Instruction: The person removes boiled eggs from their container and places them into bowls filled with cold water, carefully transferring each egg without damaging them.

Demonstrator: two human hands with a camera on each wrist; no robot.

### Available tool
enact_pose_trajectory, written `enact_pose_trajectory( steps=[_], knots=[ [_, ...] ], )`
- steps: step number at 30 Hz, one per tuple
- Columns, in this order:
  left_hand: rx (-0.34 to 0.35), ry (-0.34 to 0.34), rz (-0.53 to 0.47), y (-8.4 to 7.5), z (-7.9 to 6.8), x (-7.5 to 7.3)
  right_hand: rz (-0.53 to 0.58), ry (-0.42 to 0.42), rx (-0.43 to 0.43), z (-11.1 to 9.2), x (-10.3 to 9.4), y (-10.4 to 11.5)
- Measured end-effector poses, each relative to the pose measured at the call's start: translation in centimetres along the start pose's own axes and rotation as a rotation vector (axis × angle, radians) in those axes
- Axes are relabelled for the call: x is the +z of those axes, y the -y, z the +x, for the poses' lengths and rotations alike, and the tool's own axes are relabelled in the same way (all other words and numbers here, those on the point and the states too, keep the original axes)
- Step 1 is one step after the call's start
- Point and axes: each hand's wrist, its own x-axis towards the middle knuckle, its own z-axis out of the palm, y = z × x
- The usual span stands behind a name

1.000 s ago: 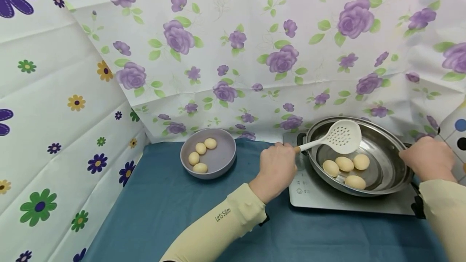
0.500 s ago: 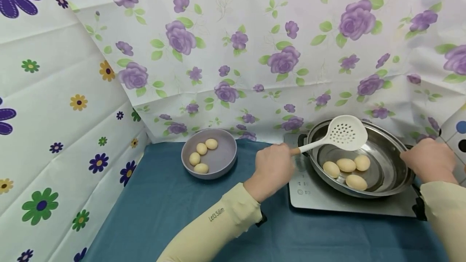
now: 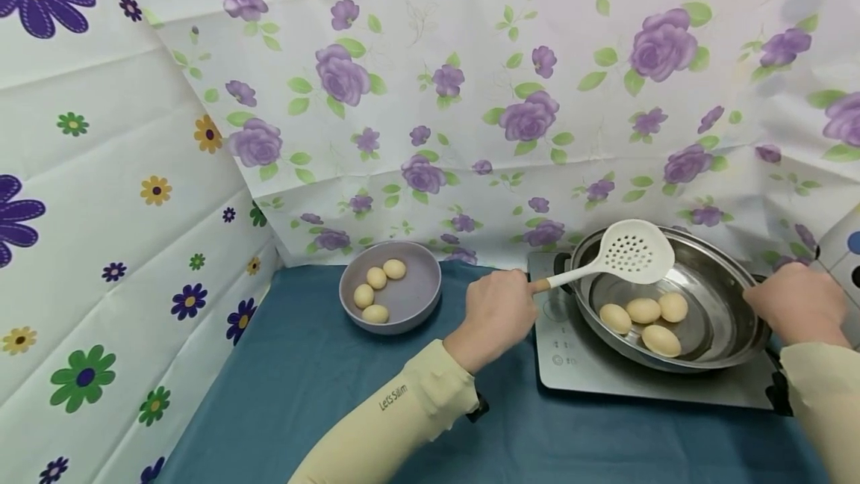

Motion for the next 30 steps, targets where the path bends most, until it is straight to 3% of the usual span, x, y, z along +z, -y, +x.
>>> enact_pose_trajectory(
  steps=[14,30],
  knots=[
    [0.025,-0.008,-0.005,0.36,0.05,0.18,0.013,-0.02,0.007,0.32,0.23,-0.08],
    [0.006,-0.007,-0.024,0.65,0.16,0.04,0.005,-0.013,0.002,0.34,0.15,0.01]
  ],
)
